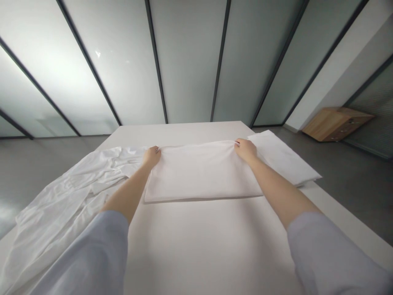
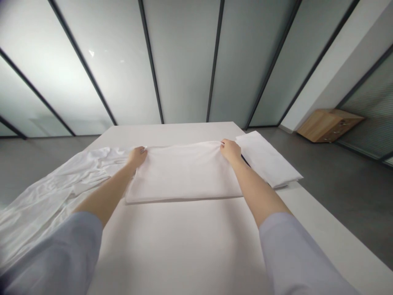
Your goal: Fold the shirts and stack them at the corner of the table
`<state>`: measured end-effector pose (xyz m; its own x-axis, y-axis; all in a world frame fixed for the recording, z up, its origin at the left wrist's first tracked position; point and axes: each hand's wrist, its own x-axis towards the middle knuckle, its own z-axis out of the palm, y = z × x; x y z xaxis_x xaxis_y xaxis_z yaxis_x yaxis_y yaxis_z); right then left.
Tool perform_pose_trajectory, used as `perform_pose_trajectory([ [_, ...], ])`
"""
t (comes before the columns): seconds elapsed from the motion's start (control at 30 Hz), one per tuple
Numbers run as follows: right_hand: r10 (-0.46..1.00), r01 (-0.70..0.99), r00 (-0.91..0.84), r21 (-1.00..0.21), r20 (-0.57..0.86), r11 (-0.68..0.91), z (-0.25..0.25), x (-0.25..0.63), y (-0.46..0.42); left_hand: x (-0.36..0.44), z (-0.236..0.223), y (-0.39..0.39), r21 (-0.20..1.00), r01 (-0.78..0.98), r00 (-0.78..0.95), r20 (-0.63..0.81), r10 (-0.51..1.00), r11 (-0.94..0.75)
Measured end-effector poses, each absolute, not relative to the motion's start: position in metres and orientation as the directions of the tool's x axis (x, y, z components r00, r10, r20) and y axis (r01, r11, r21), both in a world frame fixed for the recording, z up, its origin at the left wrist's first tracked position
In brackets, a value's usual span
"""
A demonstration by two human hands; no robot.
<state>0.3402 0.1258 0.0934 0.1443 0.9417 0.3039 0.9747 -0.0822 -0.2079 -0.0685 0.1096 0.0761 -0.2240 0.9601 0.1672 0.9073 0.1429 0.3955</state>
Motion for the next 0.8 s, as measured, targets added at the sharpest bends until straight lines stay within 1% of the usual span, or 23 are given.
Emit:
perform_pose_trajectory([
  [0.17,0.935,0.973,0.189,-0.183,0.300,-0.138,0.072,0.332,0.137,-0.066,0.050,0.120,0.381,0.895,-0.306,0.144,0.941,0.232],
  [0.3,0.933,0.960,0.242,-0.205,0.267,-0.191,0.059,0.330,0.145,-0.065,0.040,0.121,0.393,0.875,-0.341,0.084,0.936,0.283],
  [0.37,0.926,0.940,0.297,-0.243,0.232,-0.241,0.051,0.332,0.151,-0.064,0.036,0.121,0.387,0.873,-0.346,0.065,0.936,0.296],
  [0.43,0.926,0.912,0.332,-0.311,0.180,-0.267,0.043,0.336,0.156,-0.063,0.034,0.121,0.379,0.873,-0.355,0.058,0.933,0.308],
  [0.5,0.935,0.890,0.330,-0.373,0.130,-0.262,0.037,0.338,0.160,-0.061,0.034,0.120,0.378,0.870,-0.379,0.099,0.920,0.317],
  [0.53,0.937,0.887,0.325,-0.387,0.131,-0.253,0.035,0.337,0.160,-0.058,0.036,0.118,0.377,0.873,-0.388,0.152,0.909,0.309],
  [0.6,0.934,0.904,0.299,-0.371,0.195,-0.212,0.033,0.330,0.156,-0.049,0.040,0.113,0.356,0.901,-0.361,0.297,0.884,0.248],
  [0.67,0.935,0.942,0.210,-0.314,0.287,-0.115,0.032,0.316,0.145,-0.034,0.046,0.104,0.294,0.947,-0.246,0.399,0.883,0.131],
  [0.7,0.940,0.960,0.131,-0.278,0.314,-0.040,0.031,0.306,0.138,-0.024,0.048,0.098,0.253,0.965,-0.164,0.404,0.900,0.062],
  [0.73,0.948,0.969,0.036,-0.243,0.316,0.044,0.029,0.296,0.129,-0.014,0.048,0.093,0.213,0.977,-0.079,0.379,0.922,-0.004],
  [0.8,0.958,0.968,-0.122,-0.182,0.258,0.172,0.025,0.276,0.111,0.004,0.045,0.081,0.145,0.985,0.055,0.261,0.964,-0.096],
])
